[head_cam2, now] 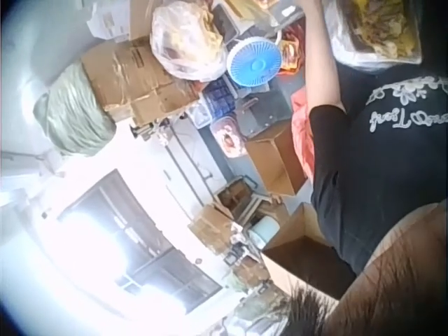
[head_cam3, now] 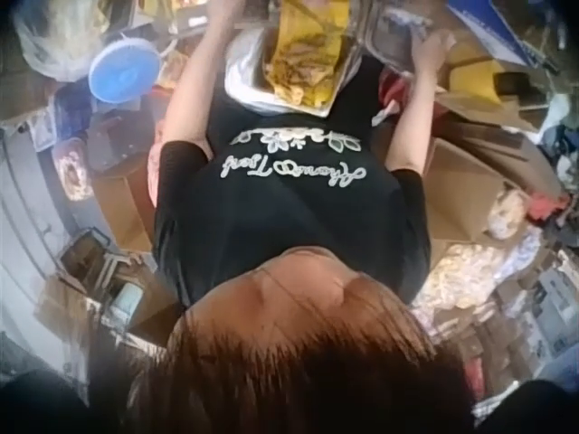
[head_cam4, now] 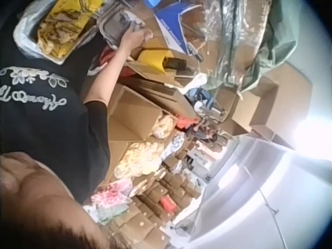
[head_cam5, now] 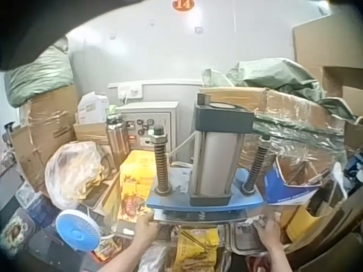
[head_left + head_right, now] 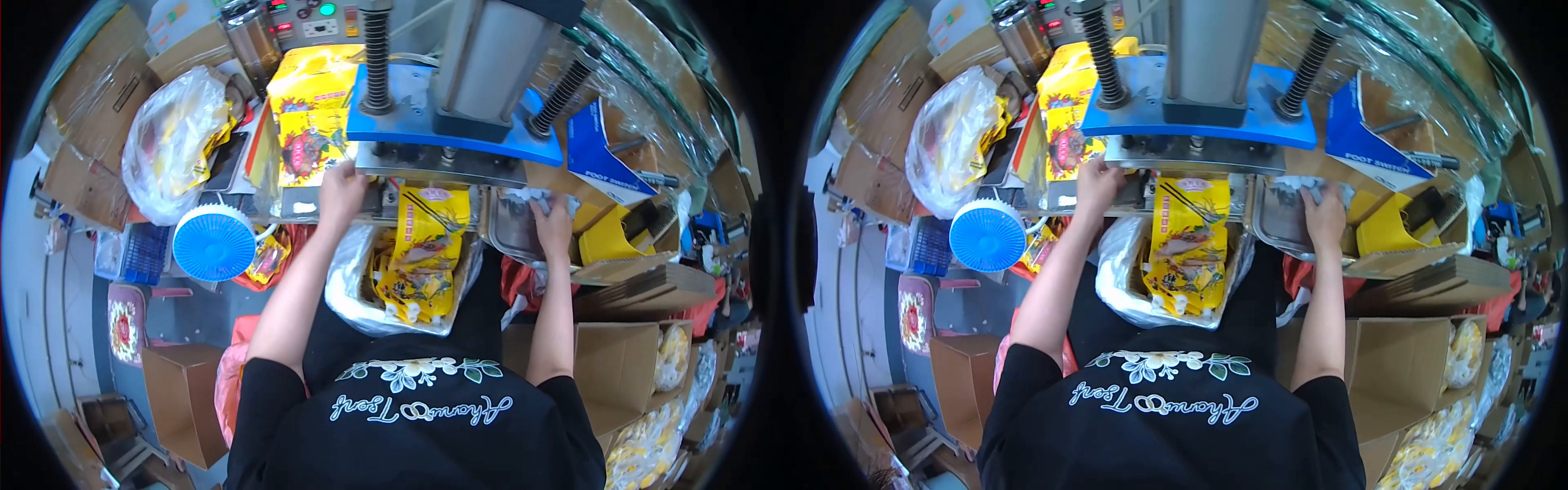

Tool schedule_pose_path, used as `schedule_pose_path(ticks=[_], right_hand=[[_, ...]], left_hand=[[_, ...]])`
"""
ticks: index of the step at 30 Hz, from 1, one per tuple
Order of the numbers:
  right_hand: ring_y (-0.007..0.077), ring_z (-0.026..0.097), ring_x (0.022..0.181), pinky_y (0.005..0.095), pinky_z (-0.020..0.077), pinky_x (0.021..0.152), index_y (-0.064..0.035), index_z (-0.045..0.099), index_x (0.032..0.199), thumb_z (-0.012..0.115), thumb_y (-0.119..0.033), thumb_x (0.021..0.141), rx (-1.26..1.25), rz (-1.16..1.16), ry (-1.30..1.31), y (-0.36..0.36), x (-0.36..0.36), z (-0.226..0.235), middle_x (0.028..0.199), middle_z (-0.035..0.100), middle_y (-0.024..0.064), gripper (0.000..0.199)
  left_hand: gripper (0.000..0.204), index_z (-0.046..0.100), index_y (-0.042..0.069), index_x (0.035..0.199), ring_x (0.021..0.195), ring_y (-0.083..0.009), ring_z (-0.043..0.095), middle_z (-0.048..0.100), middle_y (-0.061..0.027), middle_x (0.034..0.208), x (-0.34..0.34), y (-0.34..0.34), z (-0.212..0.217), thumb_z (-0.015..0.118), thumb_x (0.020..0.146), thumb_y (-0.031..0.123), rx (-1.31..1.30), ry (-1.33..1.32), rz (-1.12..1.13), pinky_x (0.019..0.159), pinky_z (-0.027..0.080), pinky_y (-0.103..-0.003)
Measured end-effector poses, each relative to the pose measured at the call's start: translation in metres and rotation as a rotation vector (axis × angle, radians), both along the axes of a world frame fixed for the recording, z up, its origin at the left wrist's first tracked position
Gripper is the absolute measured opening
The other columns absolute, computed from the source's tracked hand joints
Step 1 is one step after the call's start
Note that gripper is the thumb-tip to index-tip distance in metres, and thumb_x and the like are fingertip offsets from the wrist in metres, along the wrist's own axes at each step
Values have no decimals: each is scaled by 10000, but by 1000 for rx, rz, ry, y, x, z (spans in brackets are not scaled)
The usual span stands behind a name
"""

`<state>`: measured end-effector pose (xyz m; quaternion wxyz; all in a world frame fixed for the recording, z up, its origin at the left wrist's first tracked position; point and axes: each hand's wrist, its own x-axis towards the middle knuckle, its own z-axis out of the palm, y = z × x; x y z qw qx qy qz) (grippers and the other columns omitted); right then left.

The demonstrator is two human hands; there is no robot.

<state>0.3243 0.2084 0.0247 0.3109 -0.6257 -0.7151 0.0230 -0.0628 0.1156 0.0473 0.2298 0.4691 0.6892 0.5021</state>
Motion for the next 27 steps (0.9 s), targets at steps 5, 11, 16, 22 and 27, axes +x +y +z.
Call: schedule_pose_path(ticks=[5, 11, 16, 22, 27], right_hand=[[398, 603, 951, 435, 479, 831, -60, 643, 1045, 621, -197, 847, -27, 52, -15, -26, -5, 8, 1047, 616, 209, 242], [237, 625, 768, 332, 506, 698, -34, 616, 1021, 599, -157, 908, -47, 97, 199, -44, -12, 16, 891, 634, 143, 168], [105, 579, 760, 254, 493, 631, -26, 620, 1027, 614, -149, 920, -212, 228, 625, -38, -1, 5, 872, 620, 59, 163], [109, 550, 791, 248, 448, 696, -32, 654, 1048, 636, -104, 882, -111, 370, 438, -58, -20, 35, 916, 615, 42, 182], [110, 519, 783, 248, 420, 686, -26, 664, 962, 708, -69, 818, -100, 491, 360, -88, -72, 75, 852, 595, 14, 157]], left_hand=[[452, 554, 141, 1306, 1346, -300, 369, 466, -106, 1411, -67, 30, -16, 579, 905, 351, 163, 963, 260, 1113, 228, -480], [439, 571, 103, 1277, 1414, -303, 268, 371, -91, 1495, -64, -5, -24, 542, 930, 372, -11, 993, 73, 1142, 166, -499], [610, 483, 68, 1349, 1413, -333, 257, 355, -159, 1486, -23, -63, 2, 654, 855, 382, 104, 807, 60, 1135, 164, -535], [199, 719, 114, 976, 1049, -235, 611, 693, -58, 1006, -24, -93, -17, 697, 780, 90, 225, 566, 28, 1065, 316, -473], [157, 694, -12, 917, 723, -205, 661, 689, -113, 806, 22, -104, -7, 716, 773, 46, 75, -80, -75, 656, 486, -277]])
